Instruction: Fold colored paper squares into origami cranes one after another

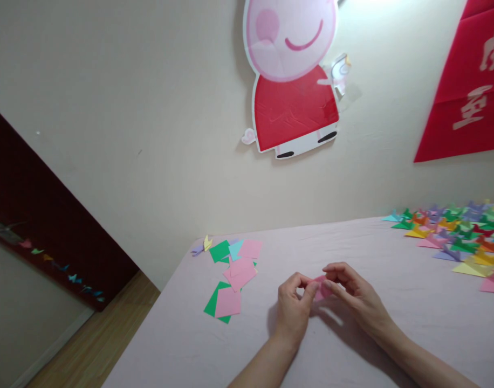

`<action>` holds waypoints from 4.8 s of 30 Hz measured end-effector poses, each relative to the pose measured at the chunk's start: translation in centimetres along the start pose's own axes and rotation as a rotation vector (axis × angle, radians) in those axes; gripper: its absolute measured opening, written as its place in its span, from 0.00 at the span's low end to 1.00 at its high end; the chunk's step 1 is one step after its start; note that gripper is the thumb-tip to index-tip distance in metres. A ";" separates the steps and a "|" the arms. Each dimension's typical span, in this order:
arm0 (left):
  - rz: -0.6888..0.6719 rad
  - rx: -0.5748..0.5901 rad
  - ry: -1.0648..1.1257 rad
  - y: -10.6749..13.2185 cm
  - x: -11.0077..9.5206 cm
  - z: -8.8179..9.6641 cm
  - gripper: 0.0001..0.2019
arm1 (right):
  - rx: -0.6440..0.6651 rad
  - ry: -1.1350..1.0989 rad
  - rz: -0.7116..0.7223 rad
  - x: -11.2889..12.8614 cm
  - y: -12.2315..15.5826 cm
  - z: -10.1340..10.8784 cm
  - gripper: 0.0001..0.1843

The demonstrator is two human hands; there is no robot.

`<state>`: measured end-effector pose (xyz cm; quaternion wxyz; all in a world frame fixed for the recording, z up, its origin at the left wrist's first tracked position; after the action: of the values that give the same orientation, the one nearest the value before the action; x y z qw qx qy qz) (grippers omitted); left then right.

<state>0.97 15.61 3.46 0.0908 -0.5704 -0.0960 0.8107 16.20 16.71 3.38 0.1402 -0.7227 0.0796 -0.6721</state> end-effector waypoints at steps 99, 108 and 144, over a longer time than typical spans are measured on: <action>-0.424 0.287 -0.820 3.4 -2.8 -0.5 0.13 | 0.359 0.585 0.166 1.6 2.4 2.1 0.10; -0.315 0.343 -0.822 2.3 -2.4 -1.9 0.08 | 0.592 0.565 0.160 1.7 2.0 -0.9 0.15; -0.663 0.445 -0.886 5.6 -2.7 -0.9 0.17 | 0.703 0.666 0.285 3.4 2.5 -1.1 0.08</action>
<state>2.51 9.52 4.19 0.4078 -0.0849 -0.1255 0.9004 15.56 13.24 5.86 0.4323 -0.3601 -0.0132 -0.8266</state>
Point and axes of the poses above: each hand's wrist, its own y-axis away from the middle knuckle, its own z-axis out of the back of the hand, x = y × z, the point moved 8 cm from there along -y, towards the middle knuckle, and after that the axes turned 10 degrees about -y, right-handed, at the moved point
